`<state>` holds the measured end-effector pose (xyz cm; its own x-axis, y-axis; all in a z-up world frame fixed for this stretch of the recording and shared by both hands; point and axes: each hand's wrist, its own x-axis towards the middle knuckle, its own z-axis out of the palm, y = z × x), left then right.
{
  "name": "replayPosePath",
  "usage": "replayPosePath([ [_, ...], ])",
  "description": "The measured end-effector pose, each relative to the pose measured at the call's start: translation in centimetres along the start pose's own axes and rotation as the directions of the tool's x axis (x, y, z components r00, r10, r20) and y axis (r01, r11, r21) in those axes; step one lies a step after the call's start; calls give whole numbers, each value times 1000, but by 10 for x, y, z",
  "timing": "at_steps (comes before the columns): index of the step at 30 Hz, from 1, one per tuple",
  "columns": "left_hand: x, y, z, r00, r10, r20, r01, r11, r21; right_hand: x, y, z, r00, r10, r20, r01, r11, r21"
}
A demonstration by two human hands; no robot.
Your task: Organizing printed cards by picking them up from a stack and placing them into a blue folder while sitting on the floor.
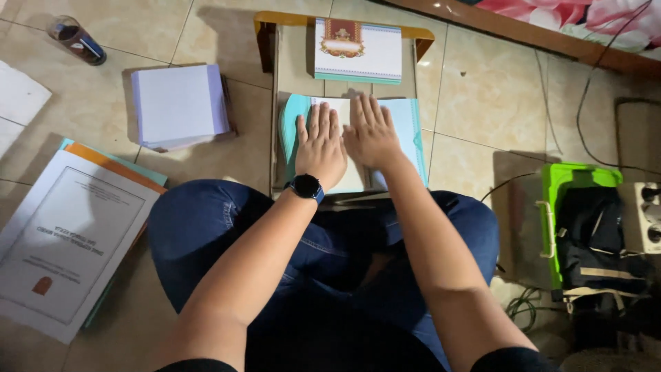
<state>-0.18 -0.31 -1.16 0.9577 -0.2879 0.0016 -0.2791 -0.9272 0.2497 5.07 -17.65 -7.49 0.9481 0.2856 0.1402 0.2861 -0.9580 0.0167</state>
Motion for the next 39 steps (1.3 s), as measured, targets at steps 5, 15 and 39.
replayPosePath([
  [5, -1, -3, -2, 1000, -3, -13, 3, 999, -45, -5, -9, -13, 1000, 15, 2, -15, 1000, 17],
  [15, 0, -4, 2, 997, -13, -79, 8, 998, -65, -125, -54, -110, 952, -125, 281, 67, 976, 206],
  [39, 6, -8, -27, 935, 260, -240, -254, 966, 56, -87, -61, -131, 932, 340, 128, -289, 478, 830],
])
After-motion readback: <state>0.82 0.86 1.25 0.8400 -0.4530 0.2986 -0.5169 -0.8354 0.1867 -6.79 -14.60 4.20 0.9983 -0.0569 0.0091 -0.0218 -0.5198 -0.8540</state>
